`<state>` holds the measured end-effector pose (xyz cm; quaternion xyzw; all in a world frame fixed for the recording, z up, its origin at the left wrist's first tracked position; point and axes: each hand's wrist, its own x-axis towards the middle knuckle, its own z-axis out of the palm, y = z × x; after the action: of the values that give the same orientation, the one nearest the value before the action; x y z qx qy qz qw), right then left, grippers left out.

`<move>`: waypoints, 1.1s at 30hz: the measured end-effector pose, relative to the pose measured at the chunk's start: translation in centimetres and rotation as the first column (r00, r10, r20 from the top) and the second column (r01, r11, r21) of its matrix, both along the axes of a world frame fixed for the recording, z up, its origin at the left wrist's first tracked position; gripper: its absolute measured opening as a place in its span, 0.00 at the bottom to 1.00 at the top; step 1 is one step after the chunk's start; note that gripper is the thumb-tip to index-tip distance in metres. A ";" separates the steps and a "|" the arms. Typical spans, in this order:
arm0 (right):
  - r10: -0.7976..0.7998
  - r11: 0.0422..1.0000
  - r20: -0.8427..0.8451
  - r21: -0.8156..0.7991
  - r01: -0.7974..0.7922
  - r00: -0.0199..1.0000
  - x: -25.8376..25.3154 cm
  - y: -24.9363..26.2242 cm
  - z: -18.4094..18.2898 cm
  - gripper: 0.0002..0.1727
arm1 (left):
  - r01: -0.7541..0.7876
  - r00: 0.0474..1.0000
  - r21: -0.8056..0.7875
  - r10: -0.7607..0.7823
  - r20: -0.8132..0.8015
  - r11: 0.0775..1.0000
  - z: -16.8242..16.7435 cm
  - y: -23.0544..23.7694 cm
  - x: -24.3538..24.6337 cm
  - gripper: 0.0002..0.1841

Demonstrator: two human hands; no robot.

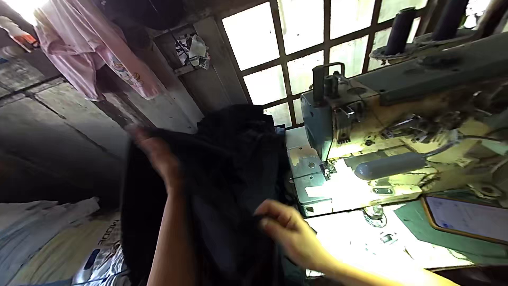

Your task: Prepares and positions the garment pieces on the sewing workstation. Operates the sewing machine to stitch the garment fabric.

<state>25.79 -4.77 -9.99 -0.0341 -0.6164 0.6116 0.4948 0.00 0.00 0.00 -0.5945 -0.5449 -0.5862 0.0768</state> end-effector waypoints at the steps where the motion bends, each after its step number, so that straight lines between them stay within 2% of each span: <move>1: -0.057 0.988 0.071 -0.140 0.066 0.996 1.2 1.3 -1.9 0.09 | 0.091 0.994 -0.217 -0.101 -0.038 0.972 -2.6 1.2 -0.2 0.37; 2: -0.065 0.947 0.137 -0.303 0.105 0.988 2.7 1.9 -3.2 0.09 | 0.179 0.977 -0.418 -0.211 -0.032 0.891 -5.1 2.2 -0.2 0.39; 3: -0.058 0.885 0.183 -0.446 0.135 0.981 4.4 2.3 -3.9 0.09 | 0.233 0.954 -0.553 -0.299 -0.030 0.800 -7.0 2.8 0.3 0.38; 4: -0.061 0.821 0.217 -0.544 0.173 0.974 5.8 2.5 -4.2 0.10 | 0.215 0.944 -0.625 -0.324 -0.065 0.751 -8.3 2.8 1.3 0.38; 6: -0.103 0.765 0.235 -0.603 0.228 0.967 7.9 2.4 -5.2 0.10 | 0.075 0.955 -0.596 -0.229 -0.187 0.800 -10.7 2.0 2.7 0.35; 8: -0.129 0.769 0.243 -0.587 0.252 0.961 9.0 1.9 -5.5 0.11 | 0.027 0.976 -0.523 -0.136 -0.171 0.852 -13.1 0.7 3.6 0.30; 10: -0.141 0.840 0.307 -0.467 0.278 0.941 9.1 1.5 -5.3 0.10 | 0.067 0.987 -0.459 -0.127 -0.102 0.886 -14.1 -1.2 5.0 0.28; 12: -0.208 0.920 0.352 -0.247 0.304 0.913 9.0 1.0 -5.0 0.08 | 0.114 0.987 -0.358 -0.147 -0.066 0.927 -13.8 -4.2 7.6 0.25; 14: -0.279 0.941 0.317 -0.095 0.323 0.906 8.7 0.8 -5.3 0.08 | 0.193 0.972 -0.307 -0.224 -0.070 0.932 -13.1 -8.2 11.2 0.25; 16: -0.294 0.948 0.272 -0.042 0.317 0.916 8.3 0.8 -6.3 0.07 | 0.239 0.953 -0.355 -0.289 -0.092 0.904 -13.3 -11.2 14.9 0.32; 18: -0.265 0.962 0.219 -0.011 0.274 0.939 7.8 0.4 -6.9 0.06 | 0.170 0.952 -0.400 -0.255 -0.170 0.901 -14.9 -12.1 17.1 0.44; 19: -0.247 0.968 0.209 0.016 0.249 0.946 7.7 0.1 -6.8 0.07 | 0.122 0.956 -0.377 -0.211 -0.204 0.918 -15.8 -12.1 17.3 0.42; 22: -0.314 0.945 0.239 0.173 0.278 0.919 8.7 -0.4 -6.3 0.10 | 0.015 0.960 -0.189 -0.067 -0.271 0.982 -15.9 -12.2 16.3 0.12; 23: -0.377 0.915 0.251 0.246 0.318 0.891 9.2 -0.3 -6.3 0.10 | 0.039 0.961 -0.160 -0.081 -0.265 0.986 -15.2 -12.7 15.7 0.07; 26: -0.596 0.769 0.291 0.474 0.428 0.749 10.8 0.7 -7.2 0.13 | 0.171 0.966 -0.168 -0.199 -0.166 0.971 -13.8 -13.5 14.4 0.06; 28: -0.656 0.721 0.300 0.519 0.458 0.693 11.0 0.8 -7.8 0.14 | 0.217 0.964 -0.195 -0.242 -0.112 0.956 -14.1 -13.5 15.2 0.08; 30: -0.603 0.771 0.276 0.443 0.458 0.748 10.5 0.2 -8.0 0.11 | 0.190 0.964 -0.251 -0.229 -0.135 0.949 -14.7 -13.1 17.0 0.19; 32: -0.559 0.798 0.210 0.399 0.452 0.802 9.8 -0.5 -8.1 0.11 | 0.066 0.959 -0.305 -0.145 -0.244 0.950 -15.4 -12.2 18.7 0.31; 33: -0.562 0.786 0.175 0.416 0.457 0.808 9.7 -0.7 -8.1 0.12 | -0.015 0.946 -0.311 -0.087 -0.311 0.950 -15.8 -11.7 19.0 0.32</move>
<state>35.44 -5.51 -18.05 -0.2005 -0.7489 0.3200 0.5446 19.05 -11.66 -15.77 -0.6965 -0.5991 -0.3903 0.0594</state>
